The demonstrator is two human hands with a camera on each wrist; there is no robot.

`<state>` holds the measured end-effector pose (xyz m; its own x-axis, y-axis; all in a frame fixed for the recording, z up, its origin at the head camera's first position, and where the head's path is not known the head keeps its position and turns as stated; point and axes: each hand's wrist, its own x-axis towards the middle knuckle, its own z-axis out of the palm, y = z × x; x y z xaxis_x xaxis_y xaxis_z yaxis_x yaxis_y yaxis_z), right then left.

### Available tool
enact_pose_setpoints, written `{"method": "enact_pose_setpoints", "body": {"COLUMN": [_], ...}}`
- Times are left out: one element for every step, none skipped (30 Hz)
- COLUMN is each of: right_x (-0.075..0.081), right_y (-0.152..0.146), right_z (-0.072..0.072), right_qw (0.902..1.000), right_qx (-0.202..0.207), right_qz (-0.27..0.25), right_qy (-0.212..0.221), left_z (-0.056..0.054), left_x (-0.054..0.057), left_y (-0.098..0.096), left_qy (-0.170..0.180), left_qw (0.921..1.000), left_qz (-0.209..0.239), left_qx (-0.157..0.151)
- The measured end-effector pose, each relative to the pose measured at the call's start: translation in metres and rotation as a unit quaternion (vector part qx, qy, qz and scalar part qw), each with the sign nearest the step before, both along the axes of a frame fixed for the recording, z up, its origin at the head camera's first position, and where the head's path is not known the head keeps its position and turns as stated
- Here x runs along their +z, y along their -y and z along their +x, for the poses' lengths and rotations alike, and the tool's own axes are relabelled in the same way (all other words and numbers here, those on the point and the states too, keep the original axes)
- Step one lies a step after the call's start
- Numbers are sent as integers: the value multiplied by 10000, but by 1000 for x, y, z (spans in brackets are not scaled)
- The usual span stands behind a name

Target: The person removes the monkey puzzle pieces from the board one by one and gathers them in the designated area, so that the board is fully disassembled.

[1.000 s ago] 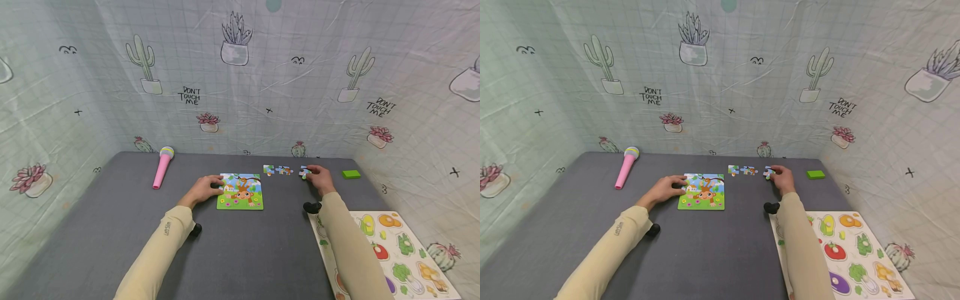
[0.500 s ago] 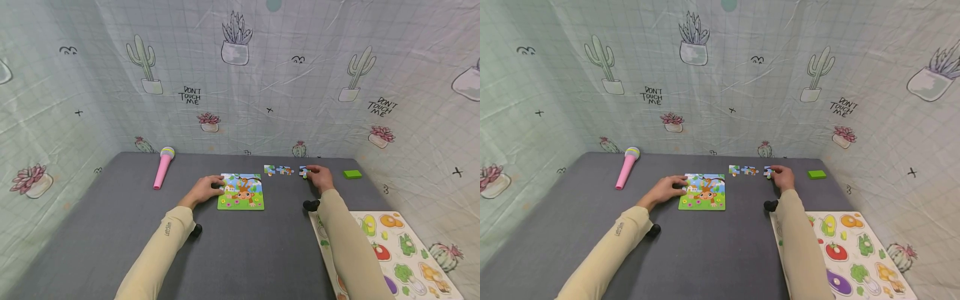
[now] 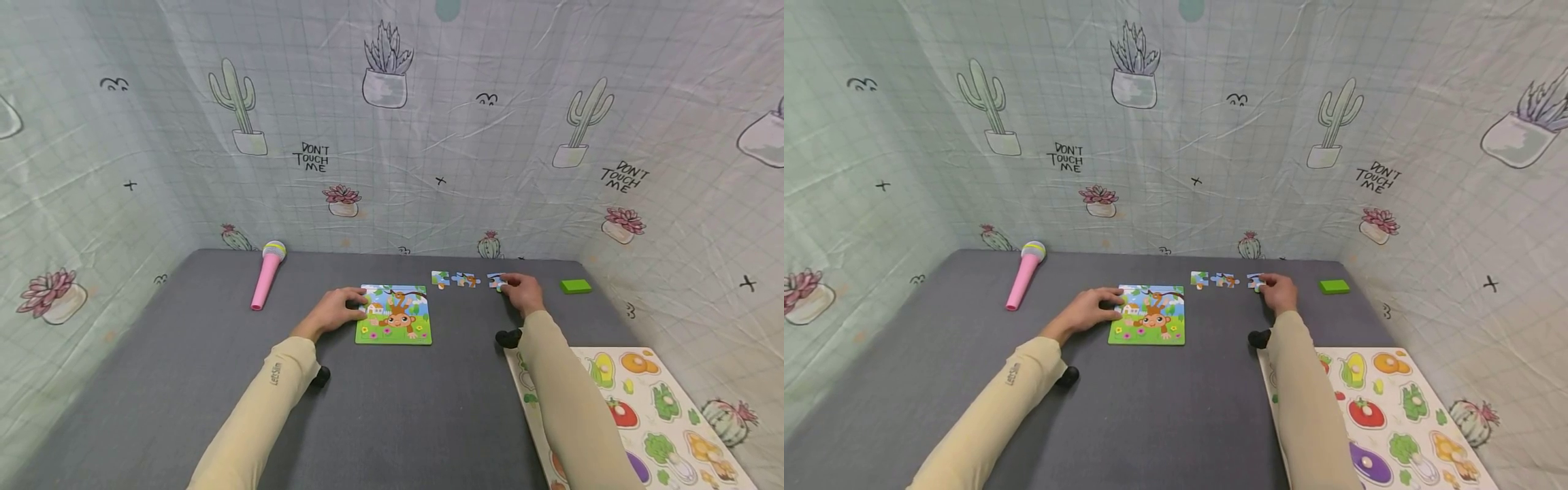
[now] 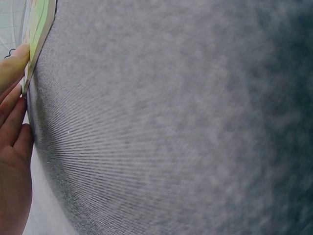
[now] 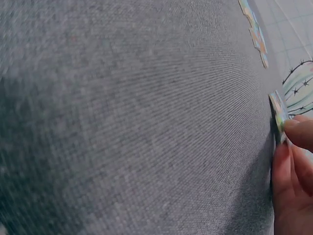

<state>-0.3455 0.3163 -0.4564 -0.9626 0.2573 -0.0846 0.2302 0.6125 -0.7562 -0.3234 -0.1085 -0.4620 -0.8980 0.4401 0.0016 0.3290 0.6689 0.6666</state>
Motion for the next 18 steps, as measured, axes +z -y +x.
{"method": "enact_pose_setpoints", "body": {"right_x": [0,0,0,1,1,1,0,0,-1,-2,-3,-4,-4,-5,-5,-6,-6,-6], "right_y": [0,1,2,3,3,4,5,5,6,6,6,7,7,7,7,7,8,8], "right_z": [0,0,-1,-1,-1,-1,-1,-1,-2,-2,-3,-4,-4,-5,-5,-6,-6,-7], "right_qw": [10000,10000,10000,10000,9999,9998,9997,9995,9993,9991,9989,9987,9986,9985,9984,9984,9984,9984], "right_qx": [-10,-21,-19,-7,1,18,35,51,65,60,60,56,50,47,43,41,48,52], "right_qz": [-8,-7,10,55,92,128,191,263,333,378,432,459,495,513,526,523,539,531], "right_qy": [10,26,40,57,88,120,141,160,167,184,186,195,197,197,190,190,184,181], "left_z": [0,0,0,0,-1,-1,-1,-1,0,0,0,0,0,0,0,-1,-1,-1], "left_x": [0,0,0,0,0,0,0,0,0,0,0,0,0,0,0,0,0,-1], "left_y": [0,0,0,0,0,0,0,0,0,-1,-1,-1,-1,-1,-1,-1,-1,0], "left_qy": [-1,15,29,53,65,77,89,96,100,99,92,92,87,86,85,81,82,85], "left_qw": [10000,10000,10000,10000,10000,10000,9999,9999,9999,9999,9999,9999,9999,9999,9999,9999,9999,9999], "left_qz": [3,14,24,40,47,52,58,60,62,61,58,54,53,55,49,44,41,35], "left_qx": [-1,4,10,17,20,22,25,28,32,34,37,41,45,48,47,48,48,46]}}
